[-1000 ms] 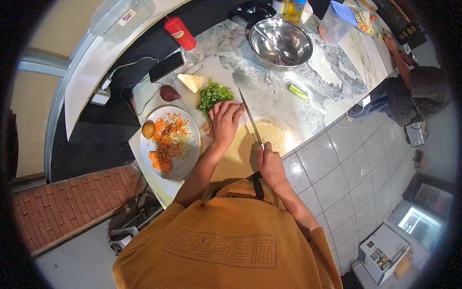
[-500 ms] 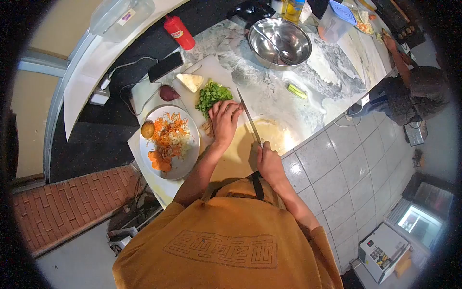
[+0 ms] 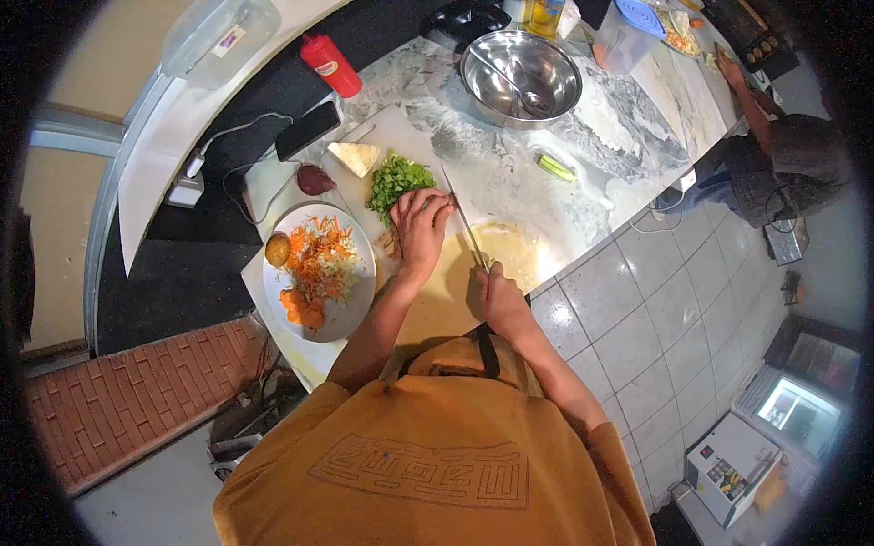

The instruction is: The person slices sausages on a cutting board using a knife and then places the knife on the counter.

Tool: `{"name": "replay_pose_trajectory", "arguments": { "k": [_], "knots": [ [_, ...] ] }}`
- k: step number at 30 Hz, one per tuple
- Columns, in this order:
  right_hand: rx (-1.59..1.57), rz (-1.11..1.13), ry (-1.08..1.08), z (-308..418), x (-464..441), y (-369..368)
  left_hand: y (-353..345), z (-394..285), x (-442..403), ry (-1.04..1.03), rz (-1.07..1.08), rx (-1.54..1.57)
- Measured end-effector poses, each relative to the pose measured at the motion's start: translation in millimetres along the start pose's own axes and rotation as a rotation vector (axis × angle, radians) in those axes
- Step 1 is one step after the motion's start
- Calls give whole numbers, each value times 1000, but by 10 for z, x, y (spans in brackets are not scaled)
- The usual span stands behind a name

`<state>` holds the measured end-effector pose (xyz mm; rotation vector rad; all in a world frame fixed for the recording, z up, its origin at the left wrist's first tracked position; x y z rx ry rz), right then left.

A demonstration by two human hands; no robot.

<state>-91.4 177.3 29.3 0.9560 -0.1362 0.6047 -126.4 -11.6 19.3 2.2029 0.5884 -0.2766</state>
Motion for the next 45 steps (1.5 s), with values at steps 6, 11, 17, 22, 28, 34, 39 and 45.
{"name": "replay_pose_trajectory", "arguments": {
  "k": [6,11,17,22,28,34,39,45],
  "knots": [
    [-72,7,66,-20,-27,38,-4,8,9,10,14,-8],
    [56,-23,26,-52,-10,20,21,-12,5,6,10,-48],
    [104,-38,12,-146,196,65,56,27,-2,5,39,-61],
    [-18,-41,23,-116,211,185,35,62,9,-14,88,-35],
    [-58,-35,9,-51,116,148,45,64,13,-25,72,-39],
    [-37,-38,35,-35,103,160,51,51,11,-8,72,-24],
    [-26,-14,9,-39,75,146,56,49,8,-7,70,-30],
    [-5,-26,13,-19,77,98,61,62,2,-6,59,30]
  ]
}}
Point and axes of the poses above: each hand's wrist, its own x-axis away from the middle knuckle, its own y-axis out of the back of the hand, z = x × y, the point moved 3 cm from there along -x, towards the middle knuckle, and after that the axes turned 6 degrees about x, right-handed, at the moved point
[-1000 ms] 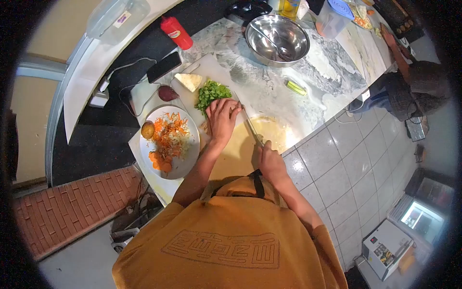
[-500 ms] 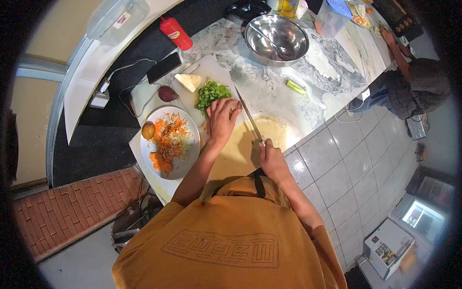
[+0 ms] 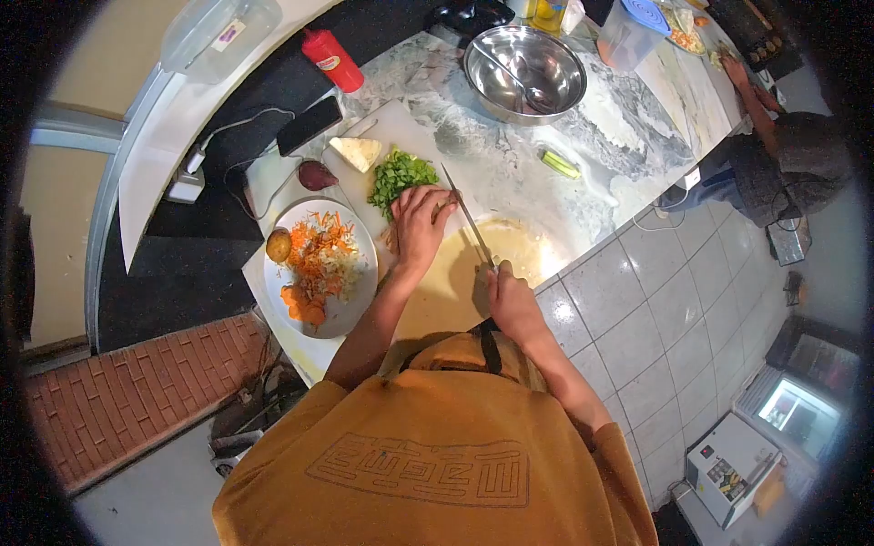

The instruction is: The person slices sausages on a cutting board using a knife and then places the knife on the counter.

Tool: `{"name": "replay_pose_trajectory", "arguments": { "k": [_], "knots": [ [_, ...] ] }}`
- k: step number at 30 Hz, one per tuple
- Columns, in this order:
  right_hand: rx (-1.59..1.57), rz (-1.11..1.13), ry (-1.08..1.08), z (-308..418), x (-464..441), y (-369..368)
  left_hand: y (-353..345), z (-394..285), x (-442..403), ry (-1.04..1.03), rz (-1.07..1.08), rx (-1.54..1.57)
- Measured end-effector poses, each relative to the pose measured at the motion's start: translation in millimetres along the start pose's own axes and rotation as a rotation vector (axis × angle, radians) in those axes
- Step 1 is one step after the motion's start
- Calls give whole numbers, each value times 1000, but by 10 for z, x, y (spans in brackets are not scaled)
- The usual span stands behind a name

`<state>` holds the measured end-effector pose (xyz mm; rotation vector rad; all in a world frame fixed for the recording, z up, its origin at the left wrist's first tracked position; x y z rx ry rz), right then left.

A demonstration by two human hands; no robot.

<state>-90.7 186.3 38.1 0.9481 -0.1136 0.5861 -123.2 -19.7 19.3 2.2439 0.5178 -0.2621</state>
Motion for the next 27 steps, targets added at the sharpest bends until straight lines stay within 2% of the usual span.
{"name": "replay_pose_trajectory", "arguments": {
  "k": [18,27],
  "knots": [
    [5,48,-43,19,-100,-126,-12,-16,-35,22,-22,19],
    [61,4,-95,40,-73,-198,-7,-65,-37,12,-52,-45]
  ]
}}
Point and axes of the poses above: each hand's wrist, its own x-axis away from the middle knuckle, its own y-axis out of the back of the hand, z = x × y, the point moved 3 cm from there along -x, towards the middle knuckle, and after that the axes turned 6 degrees about x, right-handed, at the moved point
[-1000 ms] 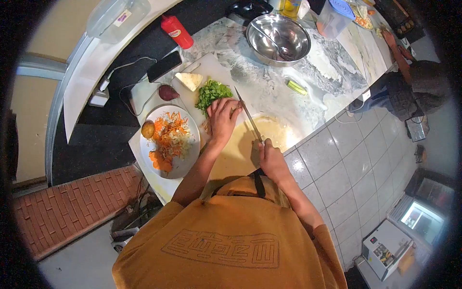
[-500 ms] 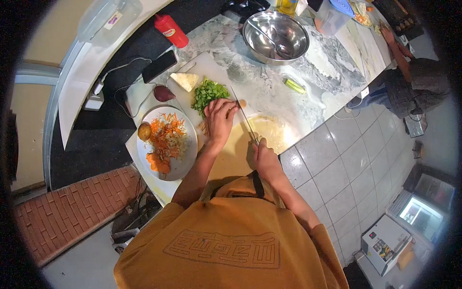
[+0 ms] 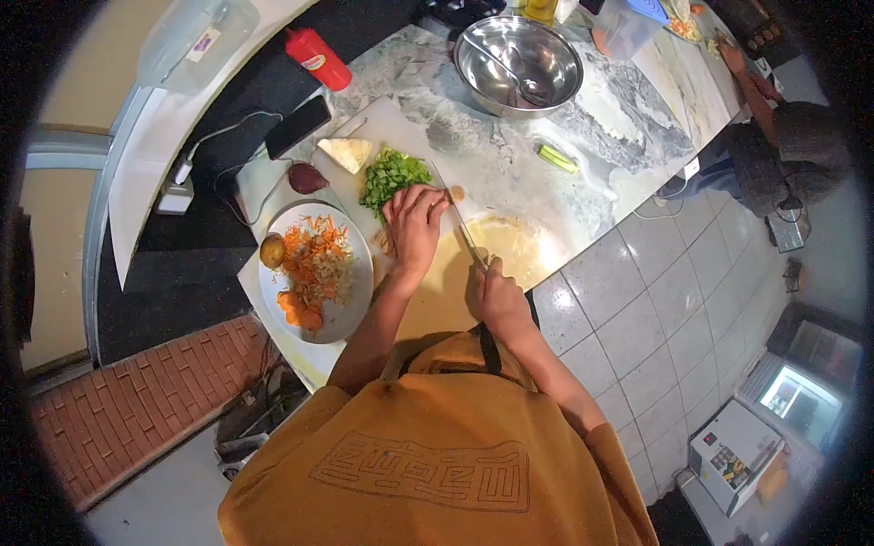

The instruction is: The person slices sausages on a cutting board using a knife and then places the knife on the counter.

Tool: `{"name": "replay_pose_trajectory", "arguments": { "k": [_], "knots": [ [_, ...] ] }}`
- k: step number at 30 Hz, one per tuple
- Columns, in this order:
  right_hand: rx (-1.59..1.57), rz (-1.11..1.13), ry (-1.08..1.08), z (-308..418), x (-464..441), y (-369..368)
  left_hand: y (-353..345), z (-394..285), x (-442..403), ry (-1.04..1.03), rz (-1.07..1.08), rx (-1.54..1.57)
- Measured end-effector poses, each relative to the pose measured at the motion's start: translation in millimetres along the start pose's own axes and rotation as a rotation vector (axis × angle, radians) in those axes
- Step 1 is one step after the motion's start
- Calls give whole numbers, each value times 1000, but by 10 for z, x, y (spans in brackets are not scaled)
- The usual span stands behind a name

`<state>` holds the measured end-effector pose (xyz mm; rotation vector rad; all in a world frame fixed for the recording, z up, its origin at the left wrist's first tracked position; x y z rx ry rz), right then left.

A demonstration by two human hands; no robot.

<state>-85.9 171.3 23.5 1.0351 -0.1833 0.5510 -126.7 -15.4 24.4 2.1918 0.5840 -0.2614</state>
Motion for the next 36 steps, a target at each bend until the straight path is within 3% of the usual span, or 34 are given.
{"name": "replay_pose_trajectory", "arguments": {
  "k": [36],
  "knots": [
    [-79,70,8,47,114,158,8,41,3,34,28,44]
  ]
}}
Point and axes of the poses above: each hand's wrist, its own x-axis away from the middle knuckle, its own y-axis out of the back of the hand, z = x × y, the point moved 3 cm from there along -x, towards the middle knuckle, and after that the axes turned 6 degrees about x, right-handed, at the moved point
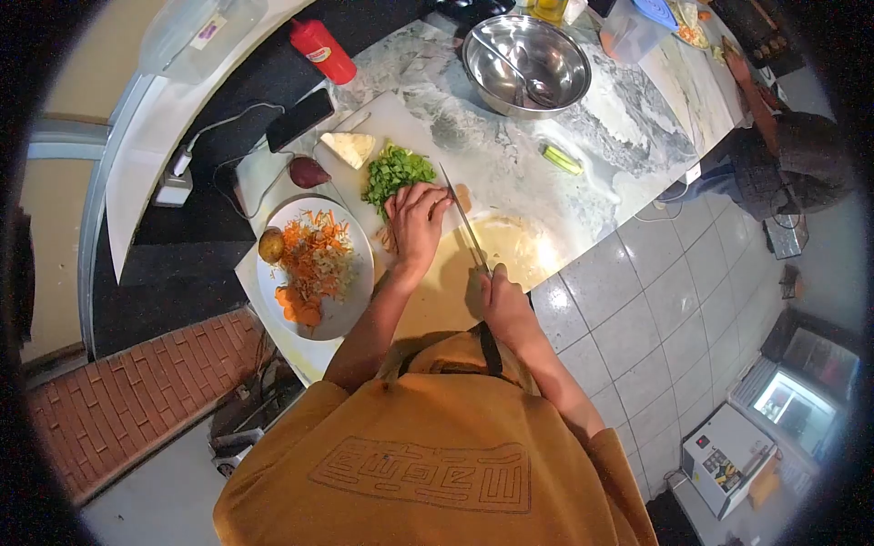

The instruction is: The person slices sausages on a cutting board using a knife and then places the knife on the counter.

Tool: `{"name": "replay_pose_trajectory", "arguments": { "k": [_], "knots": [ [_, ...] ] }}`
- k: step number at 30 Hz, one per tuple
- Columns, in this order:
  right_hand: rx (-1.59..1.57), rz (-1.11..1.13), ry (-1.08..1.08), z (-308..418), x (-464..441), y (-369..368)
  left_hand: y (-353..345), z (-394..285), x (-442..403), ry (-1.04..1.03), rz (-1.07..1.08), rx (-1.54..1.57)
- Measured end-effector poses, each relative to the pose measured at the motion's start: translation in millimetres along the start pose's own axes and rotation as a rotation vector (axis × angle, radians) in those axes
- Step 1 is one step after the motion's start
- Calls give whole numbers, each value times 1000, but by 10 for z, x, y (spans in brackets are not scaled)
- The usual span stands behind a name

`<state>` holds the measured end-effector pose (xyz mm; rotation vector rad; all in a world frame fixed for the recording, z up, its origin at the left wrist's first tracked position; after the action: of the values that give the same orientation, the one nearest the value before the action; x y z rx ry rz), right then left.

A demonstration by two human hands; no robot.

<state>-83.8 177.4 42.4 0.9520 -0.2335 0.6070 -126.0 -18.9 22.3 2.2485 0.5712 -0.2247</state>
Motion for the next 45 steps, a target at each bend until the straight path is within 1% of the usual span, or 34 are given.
{"name": "replay_pose_trajectory", "arguments": {
  "k": [3,9,12,14,17,21,24,26,38,40,45],
  "knots": [
    [-11,-5,9,-12,-28,-41,-11,36,-5,12,-3,2],
    [-58,-39,137,-87,-147,-20,-24,55,-21,3,-29,16],
    [-47,-68,105,-61,-140,-65,-2,61,-22,1,-22,-16],
    [37,-29,-2,-24,-118,-75,-24,61,-14,-9,-22,-38],
    [57,-53,-8,-74,-65,-116,-24,73,-18,-17,-30,-77],
    [44,-72,24,-135,72,21,-20,53,-6,-18,-29,-63],
    [11,-34,34,-118,99,112,-26,51,-7,-28,-39,-64],
    [-10,-86,13,-89,78,136,-27,48,-4,-36,-48,-66],
    [7,-117,101,-69,-12,95,-5,46,-7,9,-4,-72],
    [13,-107,91,-60,-15,92,-1,36,-9,-17,-37,-50],
    [5,-86,82,-74,-34,63,-9,53,-3,-2,-25,-53]
  ]
}}
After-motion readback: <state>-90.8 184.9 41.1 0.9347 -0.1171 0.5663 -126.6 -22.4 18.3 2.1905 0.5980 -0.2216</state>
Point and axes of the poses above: each hand's wrist, its own x-axis away from the middle knuckle, its own y-axis out of the back of the hand, z = x × y, the point moved 3 cm from there along -x, towards the middle knuckle, and after that the axes turned 6 degrees about x, right-handed, at the moved point
